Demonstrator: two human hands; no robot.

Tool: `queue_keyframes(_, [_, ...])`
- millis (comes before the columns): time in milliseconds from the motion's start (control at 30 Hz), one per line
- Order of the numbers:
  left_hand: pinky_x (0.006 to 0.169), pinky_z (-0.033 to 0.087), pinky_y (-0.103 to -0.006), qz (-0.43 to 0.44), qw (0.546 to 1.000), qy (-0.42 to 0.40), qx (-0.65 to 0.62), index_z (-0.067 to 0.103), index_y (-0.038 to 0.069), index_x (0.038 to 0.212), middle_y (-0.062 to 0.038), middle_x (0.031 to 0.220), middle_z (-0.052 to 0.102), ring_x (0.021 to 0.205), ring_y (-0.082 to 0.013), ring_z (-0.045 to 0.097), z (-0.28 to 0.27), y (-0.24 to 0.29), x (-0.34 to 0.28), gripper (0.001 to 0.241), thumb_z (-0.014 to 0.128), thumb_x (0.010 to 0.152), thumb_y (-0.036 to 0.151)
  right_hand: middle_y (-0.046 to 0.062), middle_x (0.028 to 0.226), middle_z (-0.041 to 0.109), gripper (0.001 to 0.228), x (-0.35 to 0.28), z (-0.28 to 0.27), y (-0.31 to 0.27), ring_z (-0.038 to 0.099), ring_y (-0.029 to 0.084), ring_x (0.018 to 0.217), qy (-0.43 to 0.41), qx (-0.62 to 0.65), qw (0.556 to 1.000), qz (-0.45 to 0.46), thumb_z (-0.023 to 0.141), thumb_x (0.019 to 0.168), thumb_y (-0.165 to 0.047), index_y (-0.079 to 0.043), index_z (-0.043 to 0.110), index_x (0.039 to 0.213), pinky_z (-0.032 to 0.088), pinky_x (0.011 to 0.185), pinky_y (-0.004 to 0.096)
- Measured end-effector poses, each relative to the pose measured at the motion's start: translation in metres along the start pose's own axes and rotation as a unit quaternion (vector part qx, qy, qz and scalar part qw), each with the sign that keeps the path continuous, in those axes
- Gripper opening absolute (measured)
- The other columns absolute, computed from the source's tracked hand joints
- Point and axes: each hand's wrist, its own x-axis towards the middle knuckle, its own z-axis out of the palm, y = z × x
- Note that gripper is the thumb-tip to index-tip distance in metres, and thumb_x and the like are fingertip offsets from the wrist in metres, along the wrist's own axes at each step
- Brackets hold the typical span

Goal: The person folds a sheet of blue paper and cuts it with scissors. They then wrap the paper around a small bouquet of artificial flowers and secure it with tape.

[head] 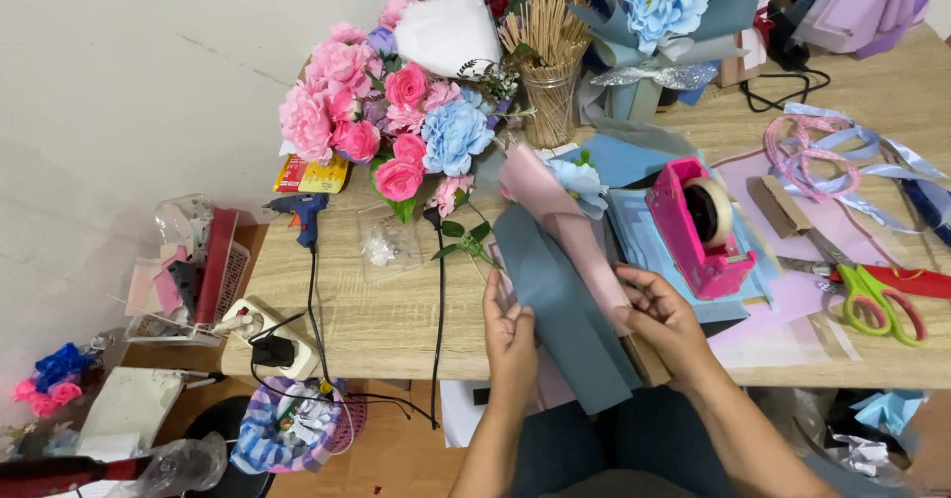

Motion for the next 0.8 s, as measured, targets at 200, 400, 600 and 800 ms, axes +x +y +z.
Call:
queue_keyframes(200, [0.061,0.032,-0.0191,-0.080,0.996,0.023,-0.038,0.029,0.026,0.164,0.005,0.078,0.040,0.058,-0.0051,0.027,0.038,0.087,-0.021,0.073,0.047,0.097,0.005,0.012,0.153,0.058,0.051,0.009,-0.013,0.015,0.063,0.024,0.125,-0.056,0.026,0.997,-0.042,0.070,0.082,-0.007,-0.005,0.060,0.133,0.054,0.093,0.038])
queue_keyframes(400, [0.050,0.033,-0.0185,-0.109,0.991,0.040,-0.071,0.032,0.029,0.163,0.005,0.071,0.042,0.053,-0.0034,0.032,0.038,0.090,-0.021,0.071,0.050,0.098,0.008,0.013,0.152,0.059,0.052,0.013,-0.016,0.021,0.062,0.024,0.127,-0.042,0.040,0.997,-0.048,0.071,0.080,-0.008,-0.005,0.062,0.131,0.053,0.098,0.038])
queue_keyframes(600, [0.041,0.026,-0.0169,-0.053,0.989,0.090,-0.105,0.037,0.024,0.157,-0.004,0.154,0.052,0.049,-0.0025,0.033,0.019,0.098,-0.011,0.066,0.048,0.096,0.002,0.011,0.136,0.061,0.056,0.027,-0.041,0.024,0.060,0.022,0.118,0.030,0.099,0.994,-0.034,0.062,0.085,-0.005,-0.006,0.058,0.141,0.048,0.098,0.034])
queue_keyframes(800, [0.037,0.029,-0.0116,-0.081,0.987,0.081,-0.111,0.039,0.028,0.160,0.007,0.059,0.036,0.041,0.0033,0.028,0.006,0.132,-0.020,0.065,0.052,0.100,0.009,0.015,0.151,0.057,0.047,0.022,-0.030,-0.001,0.056,0.022,0.136,0.004,0.022,0.990,-0.140,0.069,0.083,-0.004,-0.005,0.059,0.129,0.048,0.112,0.037])
